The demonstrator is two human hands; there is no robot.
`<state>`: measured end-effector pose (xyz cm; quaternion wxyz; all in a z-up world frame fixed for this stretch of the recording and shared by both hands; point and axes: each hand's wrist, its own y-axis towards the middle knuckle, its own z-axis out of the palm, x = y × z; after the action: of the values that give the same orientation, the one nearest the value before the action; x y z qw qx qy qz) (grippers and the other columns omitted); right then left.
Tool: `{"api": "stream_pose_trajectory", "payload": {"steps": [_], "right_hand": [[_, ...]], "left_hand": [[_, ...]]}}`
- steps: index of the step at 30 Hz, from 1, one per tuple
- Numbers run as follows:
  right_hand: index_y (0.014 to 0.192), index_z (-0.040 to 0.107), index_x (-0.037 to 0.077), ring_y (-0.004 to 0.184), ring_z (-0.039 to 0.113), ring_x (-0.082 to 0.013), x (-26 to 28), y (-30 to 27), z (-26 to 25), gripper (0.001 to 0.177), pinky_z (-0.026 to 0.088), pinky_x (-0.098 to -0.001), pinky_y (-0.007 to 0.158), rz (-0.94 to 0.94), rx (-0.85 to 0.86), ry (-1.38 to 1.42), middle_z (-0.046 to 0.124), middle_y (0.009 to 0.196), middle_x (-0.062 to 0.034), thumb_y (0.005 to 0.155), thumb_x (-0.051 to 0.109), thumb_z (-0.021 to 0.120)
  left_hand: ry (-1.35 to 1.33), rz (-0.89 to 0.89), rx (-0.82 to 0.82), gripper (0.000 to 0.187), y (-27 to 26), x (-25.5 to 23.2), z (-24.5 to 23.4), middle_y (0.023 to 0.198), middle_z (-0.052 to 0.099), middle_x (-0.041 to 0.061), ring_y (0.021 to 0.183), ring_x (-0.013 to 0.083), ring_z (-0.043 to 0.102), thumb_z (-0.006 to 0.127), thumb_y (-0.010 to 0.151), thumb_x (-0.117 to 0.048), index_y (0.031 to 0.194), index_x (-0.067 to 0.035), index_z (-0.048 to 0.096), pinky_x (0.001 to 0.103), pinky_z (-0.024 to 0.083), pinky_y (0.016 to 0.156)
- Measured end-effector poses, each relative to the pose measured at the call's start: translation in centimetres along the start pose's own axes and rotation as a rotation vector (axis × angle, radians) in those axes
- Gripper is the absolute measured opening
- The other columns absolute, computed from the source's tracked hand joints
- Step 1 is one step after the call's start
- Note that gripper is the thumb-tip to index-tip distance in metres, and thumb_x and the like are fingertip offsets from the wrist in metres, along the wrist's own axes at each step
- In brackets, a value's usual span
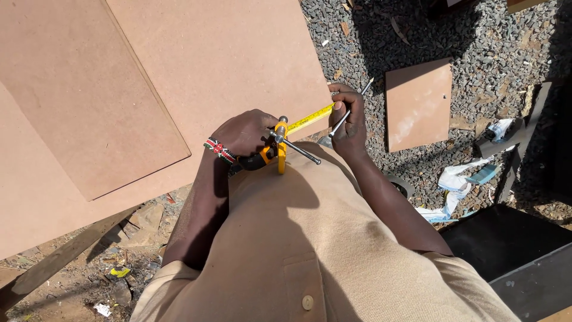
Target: Measuring and marking wood panels using a tape measure and pencil for furniture construction
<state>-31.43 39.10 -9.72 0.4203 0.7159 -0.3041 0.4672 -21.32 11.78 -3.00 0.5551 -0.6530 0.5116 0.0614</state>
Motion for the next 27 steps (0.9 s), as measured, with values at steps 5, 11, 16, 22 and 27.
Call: {"api": "stream_pose_trajectory", "payload": {"steps": [5,11,16,22,27], "right_hand": [[0.132,0.050,0.001,0.132,0.068,-0.0483,-2.0,0.0,0.4,0.026,0.050,-0.0654,0.119,-0.063,-0.013,-0.025,0.063,0.143,-0.0281,0.133,0.024,0.038],[0.132,0.049,0.003,0.134,0.067,-0.0476,-3.4,-0.1,0.7,0.025,0.048,-0.0635,0.119,-0.085,-0.035,-0.007,0.062,0.142,-0.0257,0.132,0.025,0.037],[0.132,0.050,0.003,0.133,0.067,-0.0461,-3.9,-0.2,0.7,0.026,0.049,-0.0625,0.119,-0.089,-0.040,-0.011,0.062,0.140,-0.0249,0.133,0.026,0.036],[0.133,0.048,0.004,0.135,0.065,-0.0466,-3.6,-0.4,0.6,0.025,0.046,-0.0635,0.121,-0.077,-0.029,-0.009,0.061,0.142,-0.0240,0.133,0.027,0.036],[0.132,0.048,0.003,0.136,0.065,-0.0467,-3.3,-0.2,0.5,0.025,0.048,-0.0646,0.120,-0.067,-0.025,-0.025,0.061,0.142,-0.0244,0.133,0.025,0.036]], "left_hand": [[-0.014,0.051,0.016,0.043,0.0,-0.7,-0.7,0.127,0.090,0.021,0.122,0.0532,0.082,0.067,0.099,-0.017,0.134,-0.009,0.091,0.059,0.063,0.107],[-0.041,0.062,0.018,0.038,1.0,0.2,-0.4,0.121,0.091,0.019,0.116,0.0489,0.083,0.070,0.100,-0.020,0.129,-0.011,0.093,0.056,0.064,0.106],[-0.029,0.077,0.007,0.035,0.6,-0.3,-0.7,0.113,0.091,0.018,0.109,0.0471,0.085,0.072,0.101,-0.022,0.125,-0.013,0.095,0.054,0.065,0.100],[-0.038,0.074,0.000,0.032,0.4,-0.5,-0.6,0.105,0.090,0.018,0.104,0.0459,0.085,0.075,0.101,-0.027,0.122,-0.014,0.095,0.053,0.064,0.096],[-0.054,0.082,-0.005,0.032,0.6,0.7,-0.2,0.105,0.090,0.017,0.104,0.0459,0.084,0.076,0.102,-0.033,0.118,-0.013,0.095,0.052,0.065,0.099]]}}
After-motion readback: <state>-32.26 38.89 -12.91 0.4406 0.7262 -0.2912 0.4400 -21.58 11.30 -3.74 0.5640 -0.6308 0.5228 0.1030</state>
